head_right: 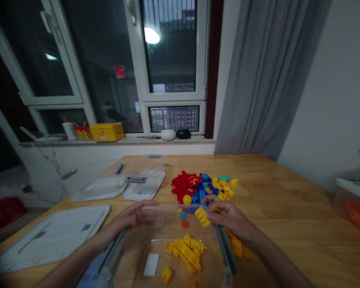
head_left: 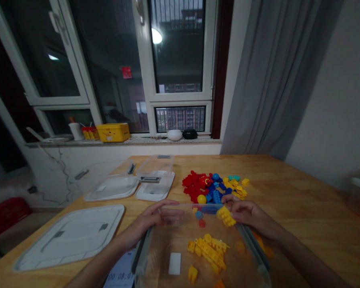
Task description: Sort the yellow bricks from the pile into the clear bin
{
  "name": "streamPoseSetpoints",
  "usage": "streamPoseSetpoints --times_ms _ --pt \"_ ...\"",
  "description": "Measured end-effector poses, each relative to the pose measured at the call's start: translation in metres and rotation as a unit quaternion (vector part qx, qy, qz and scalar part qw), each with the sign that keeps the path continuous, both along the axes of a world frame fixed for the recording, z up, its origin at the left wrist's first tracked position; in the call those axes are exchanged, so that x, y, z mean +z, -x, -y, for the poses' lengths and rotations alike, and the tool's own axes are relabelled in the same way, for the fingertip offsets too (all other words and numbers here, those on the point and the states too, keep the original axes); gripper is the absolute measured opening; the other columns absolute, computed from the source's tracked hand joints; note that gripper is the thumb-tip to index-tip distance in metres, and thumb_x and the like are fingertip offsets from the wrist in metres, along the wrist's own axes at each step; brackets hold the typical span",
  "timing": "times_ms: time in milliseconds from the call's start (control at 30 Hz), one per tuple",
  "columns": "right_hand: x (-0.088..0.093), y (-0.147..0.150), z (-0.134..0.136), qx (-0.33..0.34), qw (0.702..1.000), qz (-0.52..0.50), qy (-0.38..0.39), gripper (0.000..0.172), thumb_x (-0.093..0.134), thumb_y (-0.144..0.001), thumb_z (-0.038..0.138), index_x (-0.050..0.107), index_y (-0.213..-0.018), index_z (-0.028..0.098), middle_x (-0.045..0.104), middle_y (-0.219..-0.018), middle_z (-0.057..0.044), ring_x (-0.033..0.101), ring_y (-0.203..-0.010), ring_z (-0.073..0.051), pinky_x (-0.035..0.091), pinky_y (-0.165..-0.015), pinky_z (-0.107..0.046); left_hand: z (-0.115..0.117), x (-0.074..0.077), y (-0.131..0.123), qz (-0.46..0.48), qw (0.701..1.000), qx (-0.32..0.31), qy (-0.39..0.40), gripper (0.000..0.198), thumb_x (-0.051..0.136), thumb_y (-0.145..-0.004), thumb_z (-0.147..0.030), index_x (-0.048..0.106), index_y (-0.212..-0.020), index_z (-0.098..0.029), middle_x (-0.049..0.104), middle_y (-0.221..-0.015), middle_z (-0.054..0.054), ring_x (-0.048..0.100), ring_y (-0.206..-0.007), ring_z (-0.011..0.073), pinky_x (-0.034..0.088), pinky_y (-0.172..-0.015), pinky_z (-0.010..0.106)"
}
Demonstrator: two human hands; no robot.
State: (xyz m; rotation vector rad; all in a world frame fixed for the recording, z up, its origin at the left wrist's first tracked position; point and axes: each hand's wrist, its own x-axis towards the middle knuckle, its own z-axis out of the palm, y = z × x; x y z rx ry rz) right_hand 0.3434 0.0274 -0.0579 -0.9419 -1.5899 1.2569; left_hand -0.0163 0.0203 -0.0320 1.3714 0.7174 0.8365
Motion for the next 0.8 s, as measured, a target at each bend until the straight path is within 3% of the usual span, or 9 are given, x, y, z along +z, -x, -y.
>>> streamPoseSetpoints --times_ms 167,500,800 --pt "-0.001 0.002 0.001 0.015 1.0 0.004 -0.002 0.035 0.083 -0.07 0.054 0.072 -0.069 0.02 0.06 -0.129 -0.01 0.055 -0.123 -0.031 0.037 -0.109 -0.048 0.001 0.003 -0.002 -0.006 1.0 0.011 0.002 0.053 0.058 -0.075 -0.01 0.065 -0.126 -0.022 0.076 -0.127 0.007 0.065 -0.125 0.0319 0.04 -0.113 0.054" --pt "-0.004 -0.001 -0.002 0.01 1.0 -0.002 -0.023 0.035 0.08 -0.073 0.055 0.074 -0.073 0.02 0.061 -0.128 -0.011 0.056 -0.121 -0.031 0.043 -0.102 -0.042 -0.003 -0.004 0.001 -0.001 1.0 -0.006 -0.001 0.054 0.054 -0.078 -0.008 0.061 -0.13 -0.022 0.073 -0.132 0.009 0.063 -0.128 0.0314 0.035 -0.116 0.055" --pt "-0.001 -0.005 -0.009 -0.106 0.993 -0.049 -0.016 0.041 0.084 -0.064 0.06 0.074 -0.071 0.021 0.068 -0.122 -0.012 0.051 -0.131 -0.034 0.039 -0.11 -0.045 0.001 0.002 -0.001 -0.001 1.0 -0.001 0.011 0.054 0.057 -0.076 -0.009 0.063 -0.128 -0.022 0.075 -0.129 0.009 0.064 -0.125 0.0323 0.035 -0.116 0.054"
